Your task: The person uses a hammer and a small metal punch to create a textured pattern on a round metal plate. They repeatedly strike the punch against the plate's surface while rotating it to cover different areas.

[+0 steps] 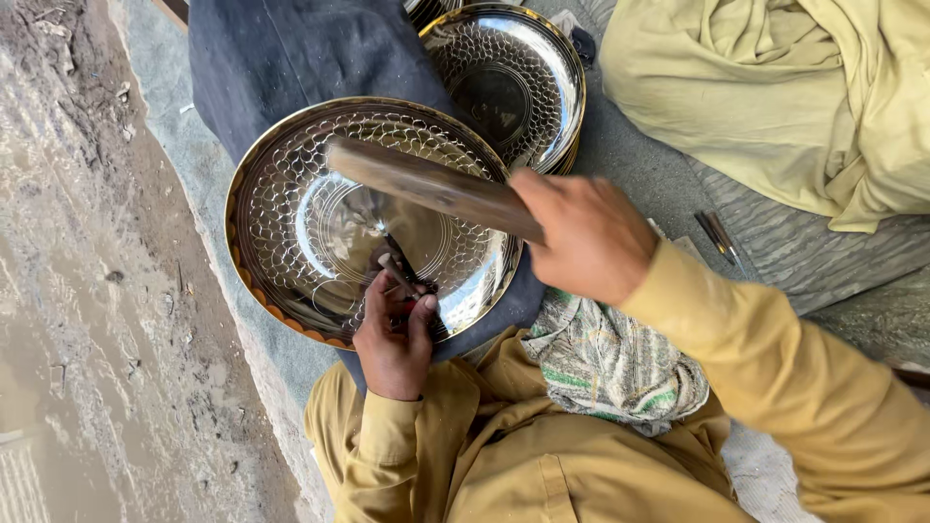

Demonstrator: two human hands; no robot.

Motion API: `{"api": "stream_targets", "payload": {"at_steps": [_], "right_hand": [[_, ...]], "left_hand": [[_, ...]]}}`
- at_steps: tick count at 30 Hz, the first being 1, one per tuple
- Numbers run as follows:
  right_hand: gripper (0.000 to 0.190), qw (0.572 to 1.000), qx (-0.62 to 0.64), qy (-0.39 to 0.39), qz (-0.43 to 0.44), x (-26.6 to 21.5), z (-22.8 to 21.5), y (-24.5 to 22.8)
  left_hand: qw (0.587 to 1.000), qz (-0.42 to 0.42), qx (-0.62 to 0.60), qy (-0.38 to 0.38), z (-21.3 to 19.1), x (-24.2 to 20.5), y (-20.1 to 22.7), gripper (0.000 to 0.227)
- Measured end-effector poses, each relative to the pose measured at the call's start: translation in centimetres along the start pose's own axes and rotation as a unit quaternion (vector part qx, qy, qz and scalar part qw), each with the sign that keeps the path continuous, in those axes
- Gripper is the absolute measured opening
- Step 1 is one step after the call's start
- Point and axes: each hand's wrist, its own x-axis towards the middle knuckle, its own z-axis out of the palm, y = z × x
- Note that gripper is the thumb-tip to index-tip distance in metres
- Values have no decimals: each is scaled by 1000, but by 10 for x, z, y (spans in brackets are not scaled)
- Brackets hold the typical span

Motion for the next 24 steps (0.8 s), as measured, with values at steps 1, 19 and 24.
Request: {"api": "stream_targets", "payload": {"at_steps": [1,19,24], "right_hand": [[40,999,-20,-26,-4,15,-5,-6],[23,954,-216,-43,-201,104,-23,-80],[30,906,-326,-243,-121,114,-19,-92]], "left_hand": [[1000,2,-1,3,1,1,0,54],[990,-33,-51,125,22,-12,-2,53],[991,-37,-71,110,20,-8,-2,50]]}}
